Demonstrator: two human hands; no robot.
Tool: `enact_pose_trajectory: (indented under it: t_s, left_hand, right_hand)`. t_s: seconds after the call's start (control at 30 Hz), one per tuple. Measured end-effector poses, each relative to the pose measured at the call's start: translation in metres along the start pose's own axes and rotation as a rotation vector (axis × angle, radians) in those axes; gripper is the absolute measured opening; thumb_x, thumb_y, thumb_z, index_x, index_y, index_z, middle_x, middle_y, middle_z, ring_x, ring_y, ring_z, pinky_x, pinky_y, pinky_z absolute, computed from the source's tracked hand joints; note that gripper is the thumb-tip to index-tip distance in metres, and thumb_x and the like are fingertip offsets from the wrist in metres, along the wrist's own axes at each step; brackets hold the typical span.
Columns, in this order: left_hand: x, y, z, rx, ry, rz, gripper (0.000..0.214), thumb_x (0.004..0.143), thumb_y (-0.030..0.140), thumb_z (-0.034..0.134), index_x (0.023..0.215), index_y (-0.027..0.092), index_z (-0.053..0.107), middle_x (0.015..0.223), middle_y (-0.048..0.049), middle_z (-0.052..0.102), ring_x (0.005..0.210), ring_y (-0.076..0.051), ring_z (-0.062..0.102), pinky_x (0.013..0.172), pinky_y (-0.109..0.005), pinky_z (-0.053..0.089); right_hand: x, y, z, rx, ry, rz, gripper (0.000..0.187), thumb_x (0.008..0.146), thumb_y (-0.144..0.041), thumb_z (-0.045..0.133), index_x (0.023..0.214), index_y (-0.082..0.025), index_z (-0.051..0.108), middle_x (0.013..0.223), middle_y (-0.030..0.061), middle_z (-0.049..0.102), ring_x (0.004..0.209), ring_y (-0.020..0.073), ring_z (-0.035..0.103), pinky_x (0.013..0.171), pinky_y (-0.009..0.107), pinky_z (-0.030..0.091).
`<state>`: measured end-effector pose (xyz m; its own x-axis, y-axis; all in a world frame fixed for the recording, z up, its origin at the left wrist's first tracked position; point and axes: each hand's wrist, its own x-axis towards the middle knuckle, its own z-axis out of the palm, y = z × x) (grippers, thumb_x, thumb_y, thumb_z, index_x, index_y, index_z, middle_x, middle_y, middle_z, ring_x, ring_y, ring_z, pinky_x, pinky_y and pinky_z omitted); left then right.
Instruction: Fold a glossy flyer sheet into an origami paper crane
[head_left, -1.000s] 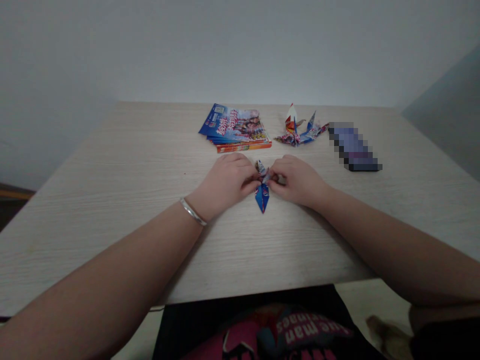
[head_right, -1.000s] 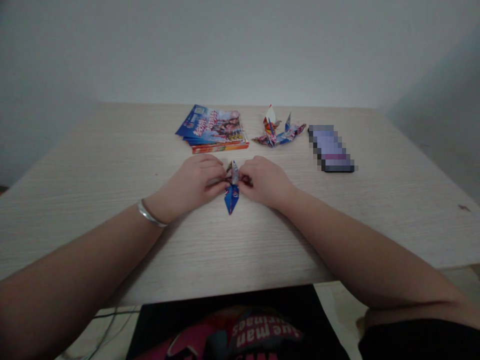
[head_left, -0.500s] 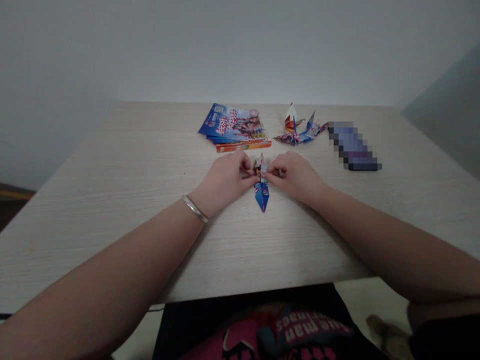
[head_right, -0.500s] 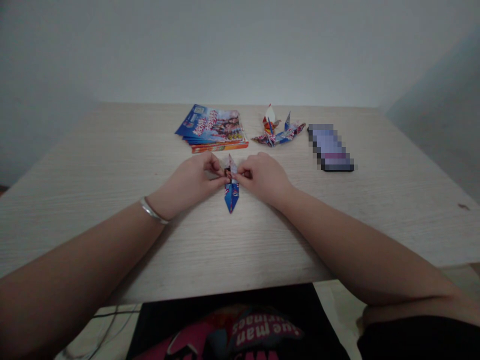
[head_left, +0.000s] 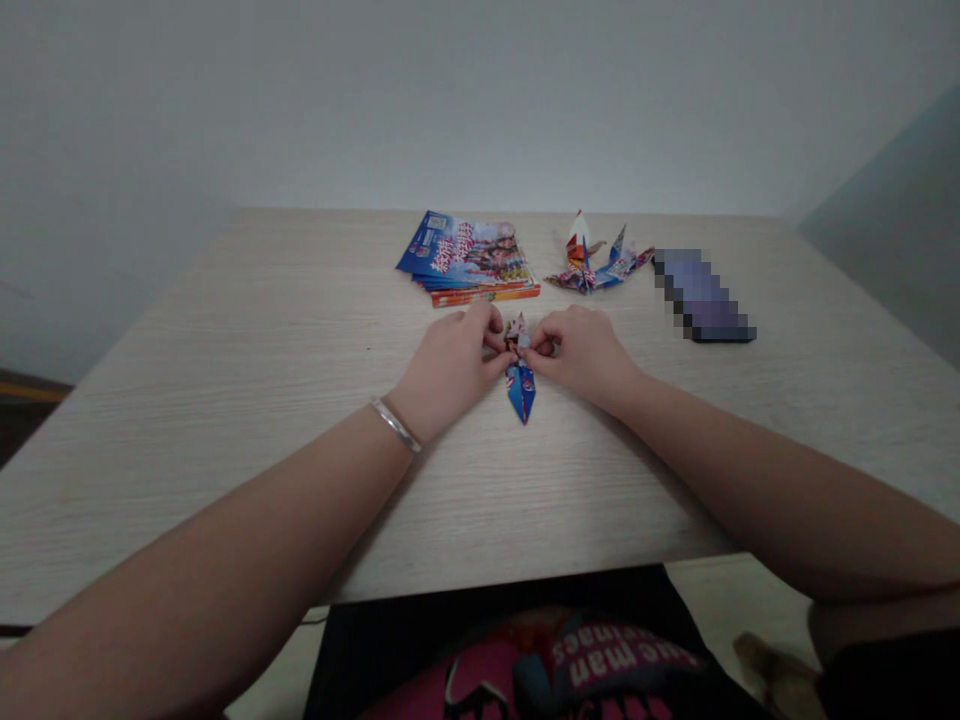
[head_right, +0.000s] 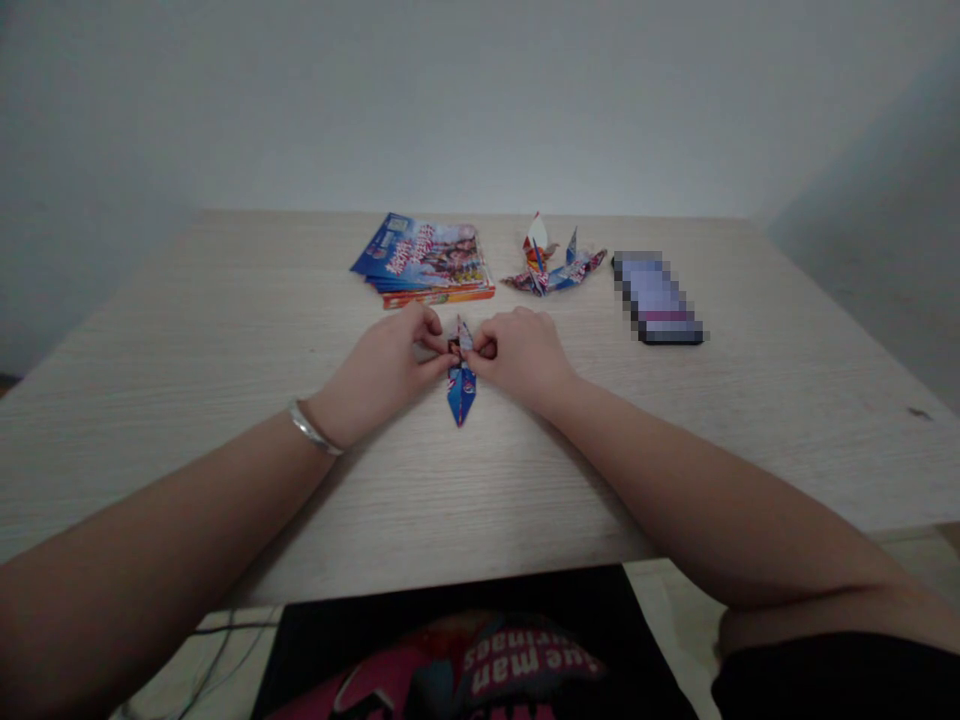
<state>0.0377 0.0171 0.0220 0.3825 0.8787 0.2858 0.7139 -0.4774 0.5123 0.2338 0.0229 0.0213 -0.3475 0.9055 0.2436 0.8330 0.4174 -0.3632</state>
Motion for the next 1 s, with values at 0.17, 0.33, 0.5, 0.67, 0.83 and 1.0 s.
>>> enact_pose_trajectory:
  t_s: [0.17, 0.33, 0.5, 0.67, 0.83, 1.0]
  left_hand:
    - [-0.003, 0.002, -0.005, 0.179, -0.055, 0.147, 0.017, 0.093, 0.028, 0.066, 0.104, 0.017, 0.069, 0.091, -0.0064, 0.074, 0.089, -0.024, 0.067, 0.084, -0.038, 0.049]
    - [-0.002, -0.003, -0.004, 0.277, -0.060, 0.205, 0.024, 0.095, 0.031, 0.063, 0.109, 0.015, 0.076, 0.098, -0.0115, 0.075, 0.094, -0.027, 0.067, 0.087, -0.041, 0.051]
    - [-0.001, -0.006, -0.001, 0.268, -0.055, 0.247, 0.025, 0.096, 0.029, 0.062, 0.111, 0.015, 0.076, 0.113, -0.0116, 0.075, 0.104, -0.028, 0.068, 0.095, -0.044, 0.052]
    - [0.000, -0.009, 0.003, 0.226, -0.078, 0.293, 0.025, 0.097, 0.027, 0.061, 0.115, 0.016, 0.074, 0.119, -0.0094, 0.076, 0.109, -0.028, 0.068, 0.100, -0.046, 0.050]
    - [0.001, -0.009, 0.005, 0.123, 0.006, 0.227, 0.031, 0.088, 0.023, 0.072, 0.118, 0.016, 0.070, 0.116, -0.0094, 0.075, 0.111, -0.027, 0.068, 0.101, -0.044, 0.051]
    - [0.000, -0.009, 0.007, -0.135, 0.024, 0.186, 0.026, 0.084, 0.011, 0.068, 0.109, 0.019, 0.066, 0.114, -0.0051, 0.072, 0.109, -0.020, 0.068, 0.100, -0.036, 0.053]
  right_hand:
    - [0.001, 0.000, 0.002, 0.018, 0.007, 0.021, 0.016, 0.081, -0.032, 0.069, 0.070, -0.021, 0.070, 0.072, 0.0026, 0.072, 0.072, 0.0202, 0.058, 0.070, 0.035, 0.035]
    - [0.002, 0.004, 0.008, 0.027, 0.034, 0.030, 0.014, 0.078, -0.032, 0.071, 0.086, -0.021, 0.071, 0.080, 0.0027, 0.073, 0.079, 0.0232, 0.062, 0.074, 0.036, 0.038]
    - [-0.002, 0.004, 0.008, 0.024, 0.099, -0.003, 0.025, 0.078, -0.031, 0.072, 0.099, -0.018, 0.069, 0.096, 0.0073, 0.075, 0.096, 0.0289, 0.065, 0.085, 0.040, 0.043]
    - [-0.006, -0.001, 0.004, -0.045, 0.072, -0.021, 0.021, 0.083, -0.033, 0.069, 0.098, -0.019, 0.072, 0.102, 0.0094, 0.077, 0.104, 0.0320, 0.067, 0.093, 0.046, 0.043]
    - [-0.007, 0.002, 0.003, 0.049, 0.083, 0.012, 0.028, 0.083, -0.034, 0.071, 0.108, -0.020, 0.071, 0.104, 0.0067, 0.079, 0.103, 0.0301, 0.070, 0.096, 0.047, 0.045]
    - [-0.003, 0.007, 0.007, 0.252, 0.101, 0.087, 0.028, 0.084, -0.029, 0.072, 0.110, -0.021, 0.071, 0.100, 0.0045, 0.080, 0.097, 0.0253, 0.073, 0.091, 0.041, 0.051]
